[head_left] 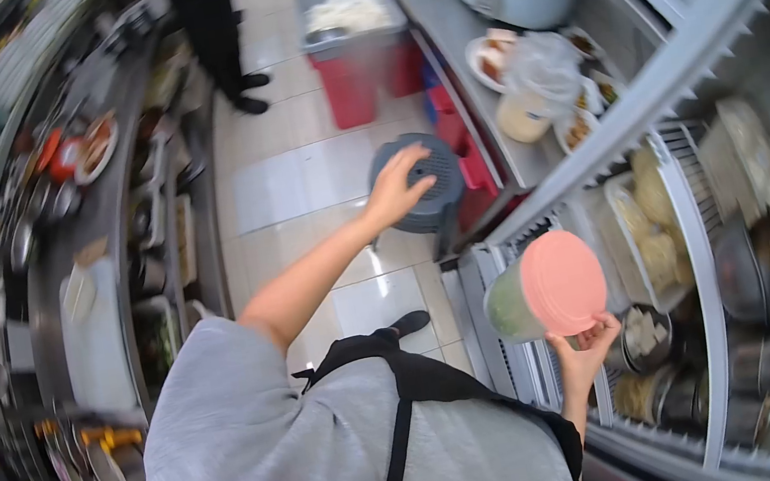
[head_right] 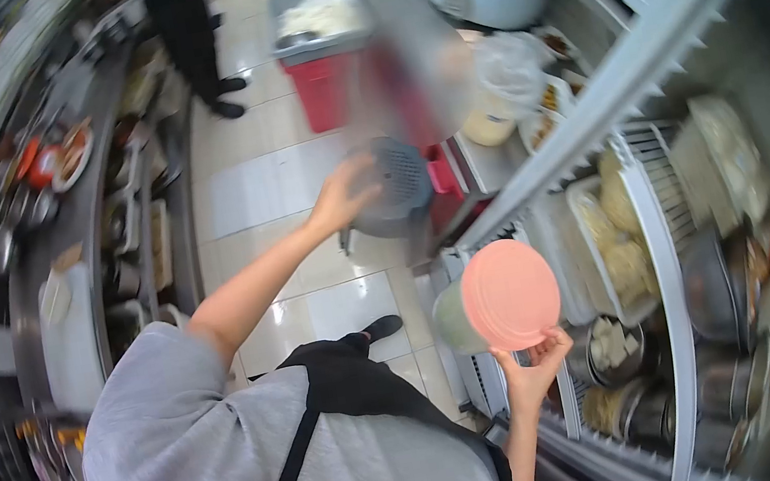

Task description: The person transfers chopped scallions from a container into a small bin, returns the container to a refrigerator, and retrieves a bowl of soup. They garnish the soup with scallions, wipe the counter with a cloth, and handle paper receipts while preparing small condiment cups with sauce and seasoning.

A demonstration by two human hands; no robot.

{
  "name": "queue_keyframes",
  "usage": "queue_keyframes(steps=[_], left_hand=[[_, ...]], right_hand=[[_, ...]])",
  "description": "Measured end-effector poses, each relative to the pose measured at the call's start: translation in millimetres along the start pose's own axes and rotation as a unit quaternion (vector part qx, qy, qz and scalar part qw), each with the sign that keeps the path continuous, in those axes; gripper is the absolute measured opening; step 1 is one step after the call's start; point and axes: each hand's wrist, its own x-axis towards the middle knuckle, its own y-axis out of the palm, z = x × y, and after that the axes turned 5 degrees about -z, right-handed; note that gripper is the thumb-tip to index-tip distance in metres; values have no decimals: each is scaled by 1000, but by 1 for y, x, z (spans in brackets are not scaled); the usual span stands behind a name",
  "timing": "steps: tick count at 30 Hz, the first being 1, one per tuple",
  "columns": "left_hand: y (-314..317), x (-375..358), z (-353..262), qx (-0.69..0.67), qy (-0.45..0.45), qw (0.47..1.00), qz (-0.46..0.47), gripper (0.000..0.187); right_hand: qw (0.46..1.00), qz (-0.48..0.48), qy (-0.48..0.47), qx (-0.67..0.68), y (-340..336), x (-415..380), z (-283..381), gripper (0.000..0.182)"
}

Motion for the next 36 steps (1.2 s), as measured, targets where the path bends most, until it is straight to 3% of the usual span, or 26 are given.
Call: queue_keyframes(steps=[2,7,13,15,19,21,25,26,30,32,33,35,36], left_hand=[[-46,-73,20,-33,-191,981,-2,38],[-162,-205,27,2,-383,920,-87,32],[-287,-281,-1,64,-436,869,-223,26],[-325,-311,-1,59,-432,857,-274,26],[-407,-367,-22,17,-408,811,-419,34],[-443,-402,-20,94,-358,808,-458,39],[-506,-430,-41,208,-372,790,-442,65],[-520,-437,-40,235,-379,791,-418,80],[-570,-462,-15,384,-353,776,-355,91],[-598,-466,-12,445,-359,780,-254,100],[-611,-469,-11,444,-374,771,-261,100],[-633,-470,-8,504,-391,763,-104,103],[-644,-467,-6,478,-381,787,-86,102]], right_hand=[[996,84,-20,-11,28,0,-11,74],[954,265,-134,-52,117,-13,-11,75],[864,461,-203,-9,269,-62,9,74],[796,525,-301,32,332,-99,25,75],[701,638,-287,142,449,-205,78,74],[670,668,-273,170,501,-260,97,73],[597,734,-224,234,592,-364,114,70],[585,744,-221,236,615,-385,110,70],[524,767,-253,269,688,-455,103,77],[481,784,-277,279,718,-471,108,80],[446,813,-239,290,730,-472,117,89],[398,846,-196,294,750,-476,132,98],[364,869,-217,257,758,-477,137,106]])
